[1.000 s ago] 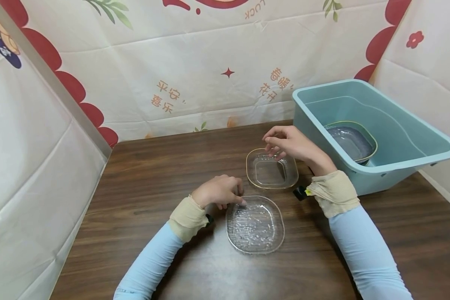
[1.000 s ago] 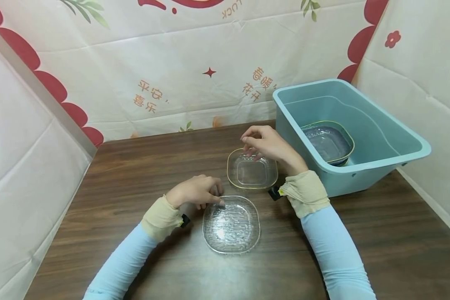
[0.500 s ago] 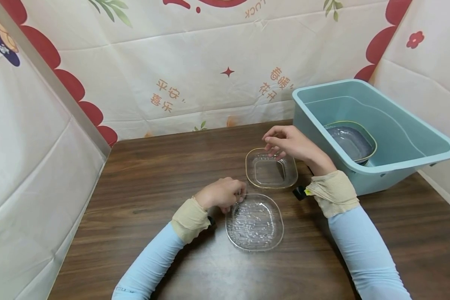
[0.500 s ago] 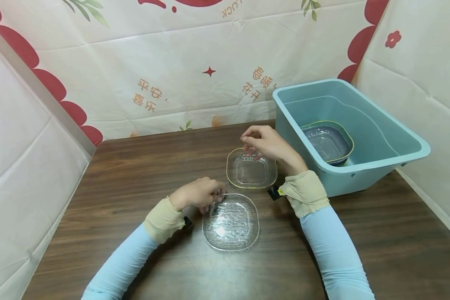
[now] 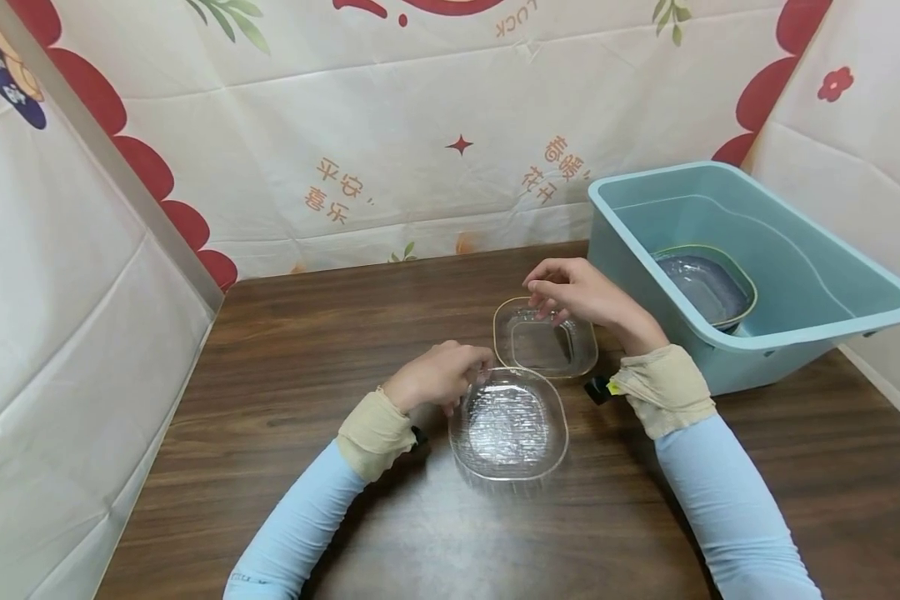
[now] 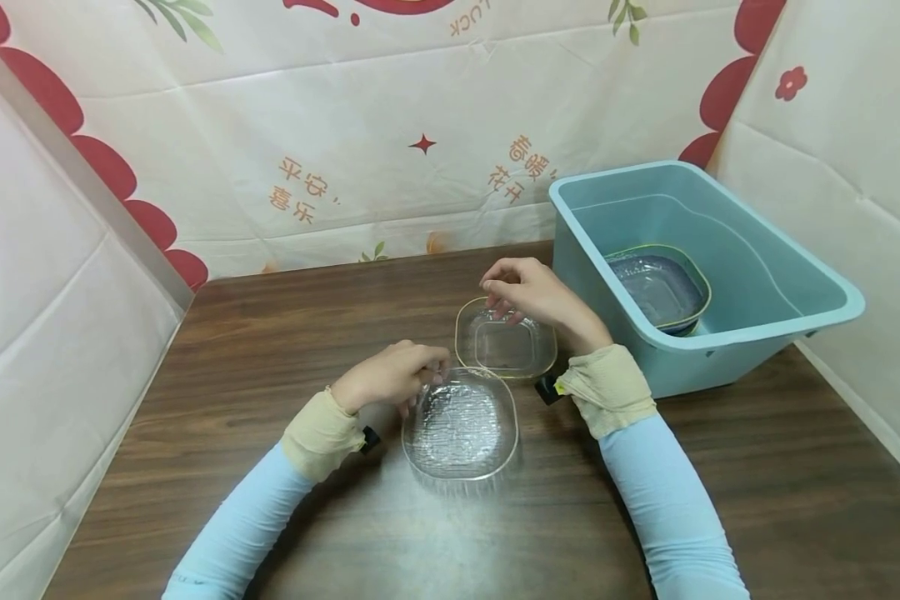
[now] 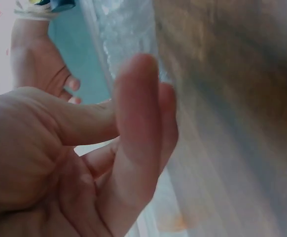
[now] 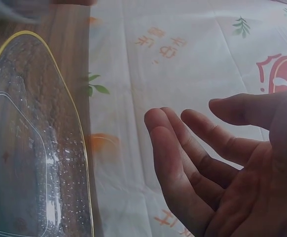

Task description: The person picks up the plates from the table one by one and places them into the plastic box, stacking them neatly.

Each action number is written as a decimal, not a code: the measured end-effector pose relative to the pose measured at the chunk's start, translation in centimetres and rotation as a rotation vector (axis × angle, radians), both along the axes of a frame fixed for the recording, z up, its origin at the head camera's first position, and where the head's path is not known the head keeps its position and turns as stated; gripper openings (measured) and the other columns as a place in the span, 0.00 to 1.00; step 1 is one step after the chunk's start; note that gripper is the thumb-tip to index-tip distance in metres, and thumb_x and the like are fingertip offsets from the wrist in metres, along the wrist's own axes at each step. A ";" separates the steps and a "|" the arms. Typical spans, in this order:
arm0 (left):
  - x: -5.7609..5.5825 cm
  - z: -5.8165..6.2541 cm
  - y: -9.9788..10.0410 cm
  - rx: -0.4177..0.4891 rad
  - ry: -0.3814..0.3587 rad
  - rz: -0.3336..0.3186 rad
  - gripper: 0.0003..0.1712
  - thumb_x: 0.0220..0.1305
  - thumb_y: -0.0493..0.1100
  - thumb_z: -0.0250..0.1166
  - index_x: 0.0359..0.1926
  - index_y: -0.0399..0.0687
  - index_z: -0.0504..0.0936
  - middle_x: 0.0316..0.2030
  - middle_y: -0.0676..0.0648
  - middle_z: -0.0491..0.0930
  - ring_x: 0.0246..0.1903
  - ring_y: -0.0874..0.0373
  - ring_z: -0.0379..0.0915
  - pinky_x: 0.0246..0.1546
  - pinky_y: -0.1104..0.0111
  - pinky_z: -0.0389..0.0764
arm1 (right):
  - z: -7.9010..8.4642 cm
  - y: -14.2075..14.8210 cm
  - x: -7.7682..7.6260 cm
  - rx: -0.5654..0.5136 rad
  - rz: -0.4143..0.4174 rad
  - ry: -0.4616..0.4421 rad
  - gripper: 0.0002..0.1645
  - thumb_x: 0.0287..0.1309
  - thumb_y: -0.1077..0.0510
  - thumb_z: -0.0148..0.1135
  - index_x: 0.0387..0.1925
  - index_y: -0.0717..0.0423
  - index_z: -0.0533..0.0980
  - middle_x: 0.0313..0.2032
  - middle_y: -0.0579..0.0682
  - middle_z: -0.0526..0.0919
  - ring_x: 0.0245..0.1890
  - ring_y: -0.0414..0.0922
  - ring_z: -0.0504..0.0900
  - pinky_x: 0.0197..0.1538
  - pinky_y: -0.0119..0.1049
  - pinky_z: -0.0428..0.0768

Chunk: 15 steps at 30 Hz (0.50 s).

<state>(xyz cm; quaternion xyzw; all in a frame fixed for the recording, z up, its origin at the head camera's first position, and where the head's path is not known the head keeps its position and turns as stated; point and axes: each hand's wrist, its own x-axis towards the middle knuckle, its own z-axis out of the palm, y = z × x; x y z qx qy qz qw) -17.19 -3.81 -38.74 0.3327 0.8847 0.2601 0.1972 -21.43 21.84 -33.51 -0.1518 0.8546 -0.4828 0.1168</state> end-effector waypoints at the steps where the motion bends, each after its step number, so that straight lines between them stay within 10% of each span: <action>1: -0.1 0.1 -0.2 0.011 0.021 0.006 0.18 0.69 0.22 0.47 0.41 0.44 0.80 0.28 0.48 0.79 0.11 0.60 0.77 0.16 0.67 0.85 | -0.1 0.0 0.0 0.008 0.001 0.002 0.17 0.78 0.55 0.53 0.55 0.65 0.77 0.38 0.56 0.86 0.33 0.49 0.89 0.33 0.44 0.90; 15: -3.3 1.1 -4.2 0.169 0.360 0.266 0.12 0.74 0.36 0.62 0.52 0.44 0.89 0.40 0.44 0.91 0.19 0.61 0.73 0.25 0.71 0.75 | -0.6 -0.5 -0.1 0.020 0.000 -0.104 0.22 0.79 0.51 0.51 0.61 0.65 0.71 0.49 0.71 0.83 0.36 0.53 0.90 0.35 0.45 0.91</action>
